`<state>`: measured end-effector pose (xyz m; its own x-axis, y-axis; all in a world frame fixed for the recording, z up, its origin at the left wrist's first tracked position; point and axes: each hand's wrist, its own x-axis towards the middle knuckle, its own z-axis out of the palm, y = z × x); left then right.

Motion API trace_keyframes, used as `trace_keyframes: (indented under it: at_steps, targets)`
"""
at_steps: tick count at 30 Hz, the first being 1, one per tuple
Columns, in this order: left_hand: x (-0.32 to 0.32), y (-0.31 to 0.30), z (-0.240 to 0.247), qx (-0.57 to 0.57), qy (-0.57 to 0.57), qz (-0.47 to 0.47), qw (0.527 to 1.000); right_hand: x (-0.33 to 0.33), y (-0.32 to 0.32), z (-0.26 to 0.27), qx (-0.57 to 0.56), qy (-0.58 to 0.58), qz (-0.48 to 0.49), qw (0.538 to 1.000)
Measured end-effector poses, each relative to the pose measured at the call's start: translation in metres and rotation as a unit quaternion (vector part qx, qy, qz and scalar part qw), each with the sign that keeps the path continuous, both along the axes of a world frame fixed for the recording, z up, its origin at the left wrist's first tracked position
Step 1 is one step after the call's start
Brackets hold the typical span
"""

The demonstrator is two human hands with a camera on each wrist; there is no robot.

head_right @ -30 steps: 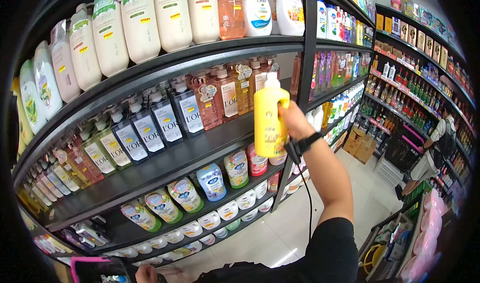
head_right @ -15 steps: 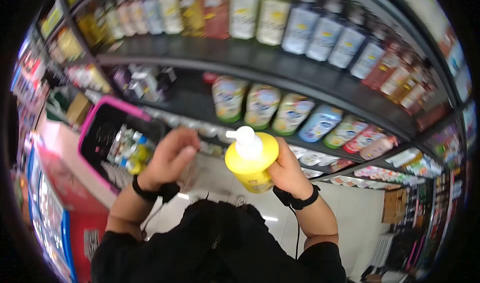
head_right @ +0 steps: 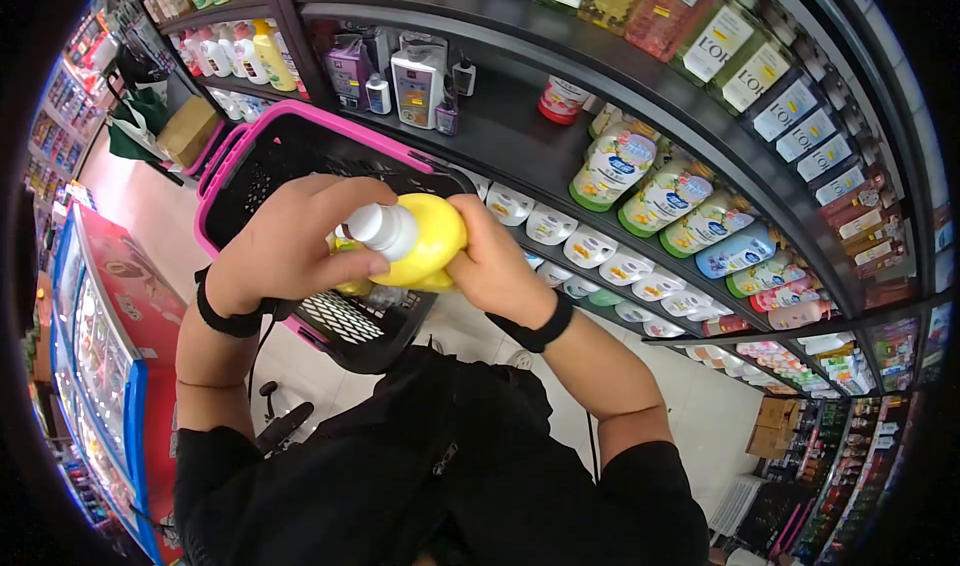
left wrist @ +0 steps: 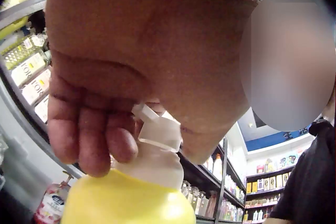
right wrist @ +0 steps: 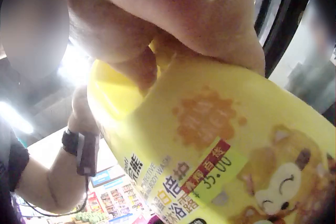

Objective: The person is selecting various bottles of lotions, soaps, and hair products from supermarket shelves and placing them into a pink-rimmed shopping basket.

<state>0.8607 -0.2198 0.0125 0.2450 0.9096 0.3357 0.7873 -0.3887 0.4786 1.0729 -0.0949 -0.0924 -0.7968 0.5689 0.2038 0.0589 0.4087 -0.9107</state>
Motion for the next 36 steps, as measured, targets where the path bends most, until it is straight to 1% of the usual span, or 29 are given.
trace_keyframes:
  at_steps: [1,4,5,7,9,12,13,16,17,20,21,24,25,28,29,32,33,36]
  targets:
    - [-0.009,0.000,-0.003,0.006,0.016,0.012,1.000,-0.015,-0.003,-0.010,-0.017,0.022,0.004,1.000]
    - [-0.036,-0.001,-0.013,0.026,0.042,-0.023,0.999,-0.043,-0.015,-0.039,-0.093,0.051,-0.011,0.994]
    - [-0.043,0.000,-0.019,0.044,0.036,-0.039,0.998,-0.047,-0.021,-0.033,-0.068,0.026,-0.029,0.997]
    - [-0.053,0.001,-0.029,0.079,0.023,-0.069,0.994,-0.051,-0.027,-0.039,-0.086,0.031,-0.026,0.995]
    - [-0.063,0.002,-0.034,0.071,0.013,-0.065,0.995,-0.058,-0.030,-0.043,-0.095,0.045,-0.024,0.994]
    - [-0.075,0.005,-0.037,0.039,0.011,-0.050,0.998,-0.068,-0.029,-0.036,-0.048,0.003,-0.038,0.998]
    - [-0.079,0.008,-0.037,0.027,0.015,-0.043,0.999,-0.073,-0.026,-0.035,-0.065,-0.021,-0.032,0.997]
    - [-0.087,0.020,-0.044,0.028,0.017,-0.047,0.998,-0.078,-0.020,-0.040,-0.019,-0.025,-0.014,0.999]
    - [-0.088,0.026,-0.052,0.026,0.029,-0.047,0.998,-0.077,-0.021,-0.050,0.004,-0.022,-0.031,0.999]
    - [-0.088,0.043,-0.096,0.006,0.061,-0.051,0.997,-0.059,-0.024,-0.082,0.028,0.002,-0.065,0.997]
    - [-0.088,0.048,-0.113,-0.008,0.075,-0.053,0.996,-0.051,-0.026,-0.086,0.048,-0.015,-0.064,0.997]
    - [-0.090,0.060,-0.172,-0.056,0.124,-0.050,0.989,-0.033,-0.037,-0.098,0.140,-0.053,-0.032,0.988]
    - [-0.093,0.065,-0.191,-0.071,0.144,-0.048,0.986,-0.029,-0.044,-0.103,0.137,-0.072,-0.027,0.988]
    - [-0.104,0.078,-0.246,-0.102,0.139,-0.020,0.985,-0.021,-0.053,-0.120,0.215,-0.071,0.016,0.974]
    - [-0.109,0.084,-0.263,-0.138,0.141,-0.015,0.980,-0.020,-0.056,-0.121,0.218,-0.082,0.011,0.972]
    - [-0.113,0.095,-0.300,-0.165,0.143,-0.002,0.976,-0.016,-0.053,-0.123,0.227,-0.088,0.023,0.970]
    - [-0.112,0.099,-0.307,-0.195,0.152,0.005,0.969,-0.015,-0.053,-0.123,0.237,-0.089,0.020,0.967]
    - [-0.117,0.108,-0.333,-0.183,0.144,-0.002,0.973,-0.016,-0.057,-0.122,0.265,-0.089,0.010,0.960]
